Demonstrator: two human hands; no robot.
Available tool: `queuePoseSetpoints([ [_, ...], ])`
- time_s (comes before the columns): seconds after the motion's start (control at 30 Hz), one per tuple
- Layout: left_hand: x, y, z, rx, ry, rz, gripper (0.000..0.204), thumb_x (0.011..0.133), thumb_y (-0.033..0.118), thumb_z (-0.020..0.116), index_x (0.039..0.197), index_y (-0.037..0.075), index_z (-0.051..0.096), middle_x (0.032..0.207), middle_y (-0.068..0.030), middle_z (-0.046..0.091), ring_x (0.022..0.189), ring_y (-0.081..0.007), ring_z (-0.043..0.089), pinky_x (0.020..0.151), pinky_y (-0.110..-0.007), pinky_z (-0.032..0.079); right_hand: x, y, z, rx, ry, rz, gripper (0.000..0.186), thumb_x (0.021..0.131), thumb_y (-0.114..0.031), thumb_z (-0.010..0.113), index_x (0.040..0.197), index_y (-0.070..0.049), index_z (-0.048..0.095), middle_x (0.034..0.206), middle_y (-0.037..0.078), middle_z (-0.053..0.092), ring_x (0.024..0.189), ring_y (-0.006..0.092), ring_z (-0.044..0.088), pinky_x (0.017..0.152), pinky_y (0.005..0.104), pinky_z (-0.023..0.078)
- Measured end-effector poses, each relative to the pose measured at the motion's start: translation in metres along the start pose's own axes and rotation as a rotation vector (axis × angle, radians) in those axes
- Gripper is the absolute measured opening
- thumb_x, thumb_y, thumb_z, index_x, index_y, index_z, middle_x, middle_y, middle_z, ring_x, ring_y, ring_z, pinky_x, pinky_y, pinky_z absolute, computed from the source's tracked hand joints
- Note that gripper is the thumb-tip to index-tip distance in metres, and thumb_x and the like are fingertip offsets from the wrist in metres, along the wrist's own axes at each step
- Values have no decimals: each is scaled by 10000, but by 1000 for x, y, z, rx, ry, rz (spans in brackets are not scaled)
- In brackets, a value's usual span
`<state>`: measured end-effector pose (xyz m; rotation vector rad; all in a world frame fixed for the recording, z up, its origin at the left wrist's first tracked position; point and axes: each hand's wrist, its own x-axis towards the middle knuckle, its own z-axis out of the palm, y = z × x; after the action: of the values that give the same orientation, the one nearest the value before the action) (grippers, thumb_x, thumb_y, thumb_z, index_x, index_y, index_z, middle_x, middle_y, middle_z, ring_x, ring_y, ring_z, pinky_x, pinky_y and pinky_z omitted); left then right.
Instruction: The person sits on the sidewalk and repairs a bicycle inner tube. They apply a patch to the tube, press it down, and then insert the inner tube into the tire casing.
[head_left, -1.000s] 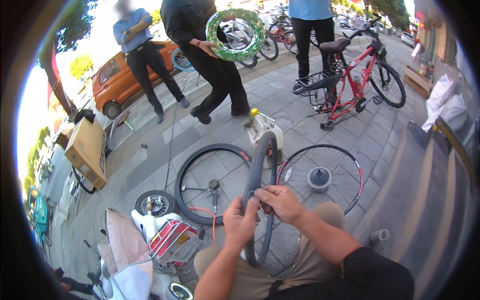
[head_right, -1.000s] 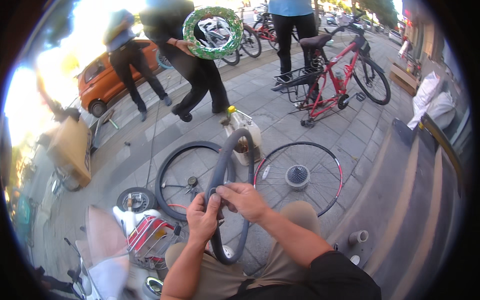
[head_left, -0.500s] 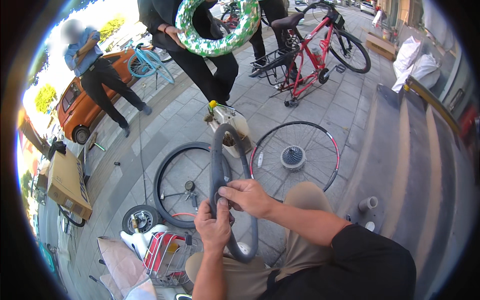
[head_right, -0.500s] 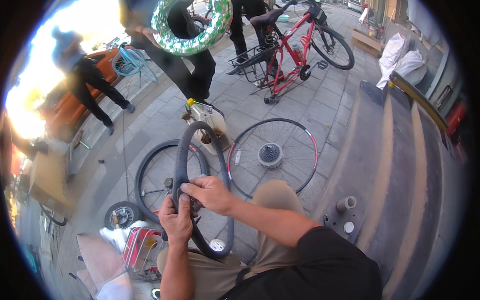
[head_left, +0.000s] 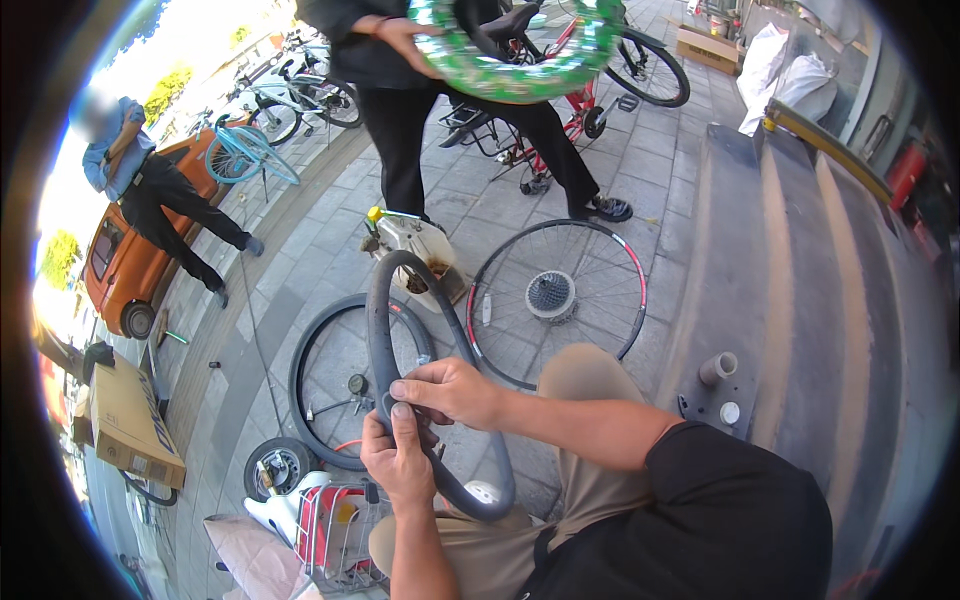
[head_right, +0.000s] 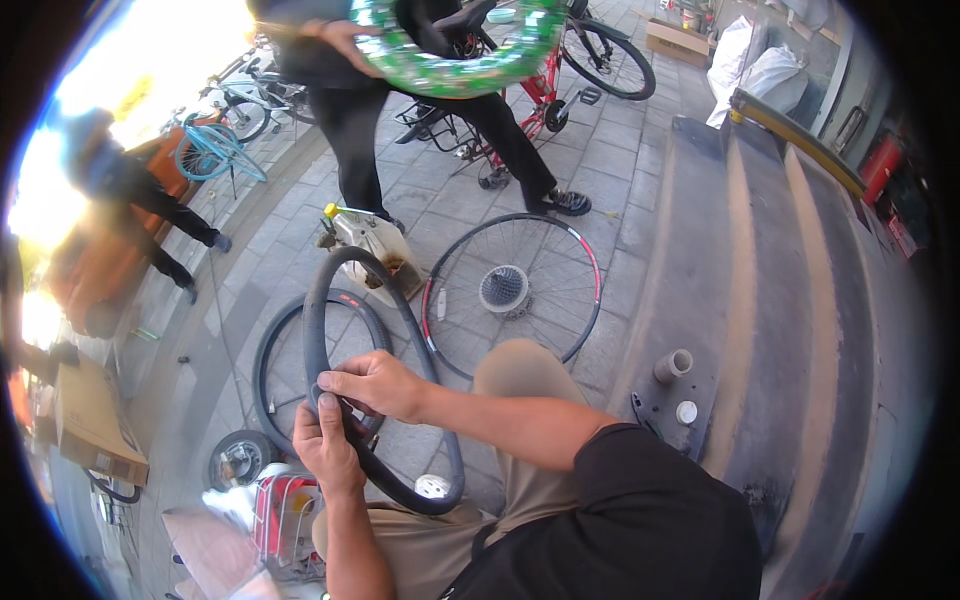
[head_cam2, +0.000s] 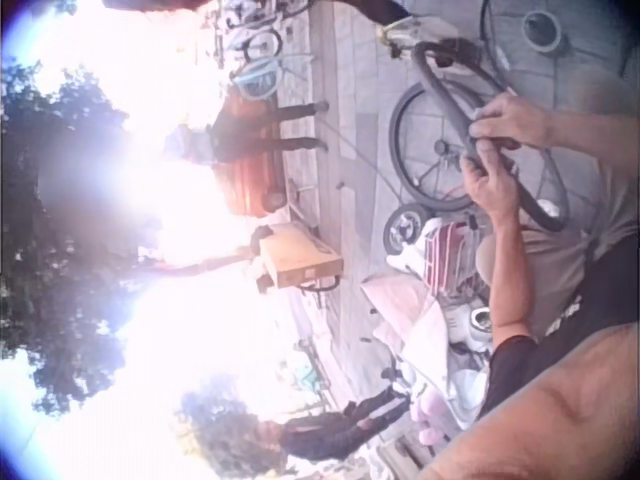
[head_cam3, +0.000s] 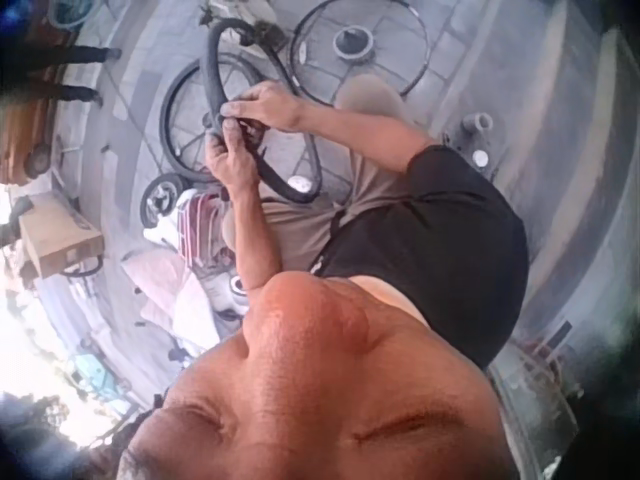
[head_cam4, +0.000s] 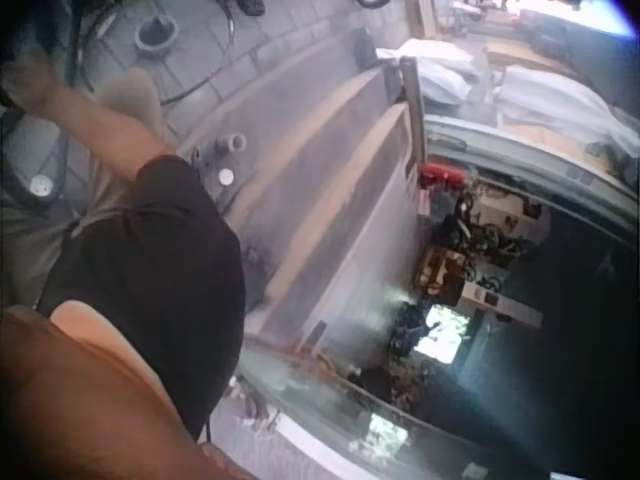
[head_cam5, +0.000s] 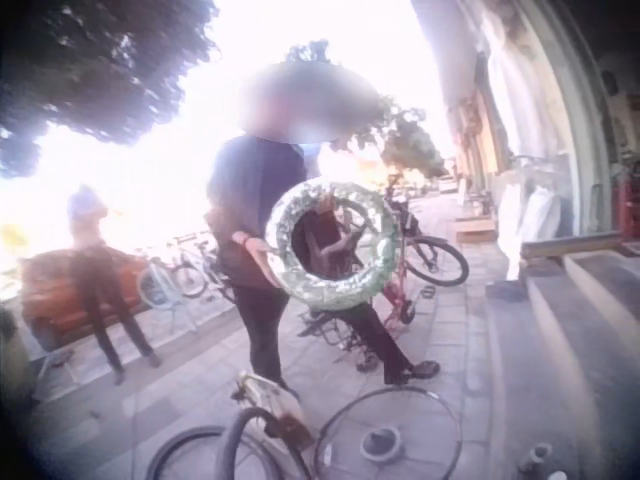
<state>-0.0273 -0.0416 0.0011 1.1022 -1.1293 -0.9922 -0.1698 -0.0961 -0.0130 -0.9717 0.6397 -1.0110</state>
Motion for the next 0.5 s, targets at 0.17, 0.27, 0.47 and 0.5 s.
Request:
queuePoseSetpoints([
  [0.17, -1, 5, 0, -35, 3, -10, 273, 1107, 275, 665, 1013, 23, 625, 794, -43, 672, 614, -80, 580, 552, -225, 461, 2, 4, 0, 40, -26, -11, 368, 1069, -366, 716, 1106, -10, 800, 670, -38, 588, 560, 49, 484, 487, 246, 370],
  [0.27, -3, 6, 0, -19, -19, 4, 260, 1113, 253, 653, 1024, 12, 621, 806, -61, 691, 624, -82, 594, 561, -225, 473, 0, 2, 2, 52, -16, -39, 353, 1073, -351, 711, 1071, -9, 797, 681, -39, 600, 568, 46, 499, 493, 241, 395],
  [0.47, -3, -3, -5, 62, -79, 33, 238, 1113, 227, 649, 1021, 10, 617, 837, -69, 703, 632, -89, 611, 580, -235, 503, -2, 0, 3, -9, 61, -39, 357, 1079, -348, 698, 952, -24, 779, 673, -37, 605, 554, 45, 509, 478, 238, 400],
  [0.5, 0, -1, -5, 73, -86, 42, 237, 1111, 227, 653, 1023, 10, 614, 846, -71, 705, 636, -92, 616, 584, -237, 509, 0, 0, 3, 7, 68, -25, 370, 1080, -359, 694, 934, -29, 776, 667, -37, 603, 544, 45, 504, 471, 238, 394],
])
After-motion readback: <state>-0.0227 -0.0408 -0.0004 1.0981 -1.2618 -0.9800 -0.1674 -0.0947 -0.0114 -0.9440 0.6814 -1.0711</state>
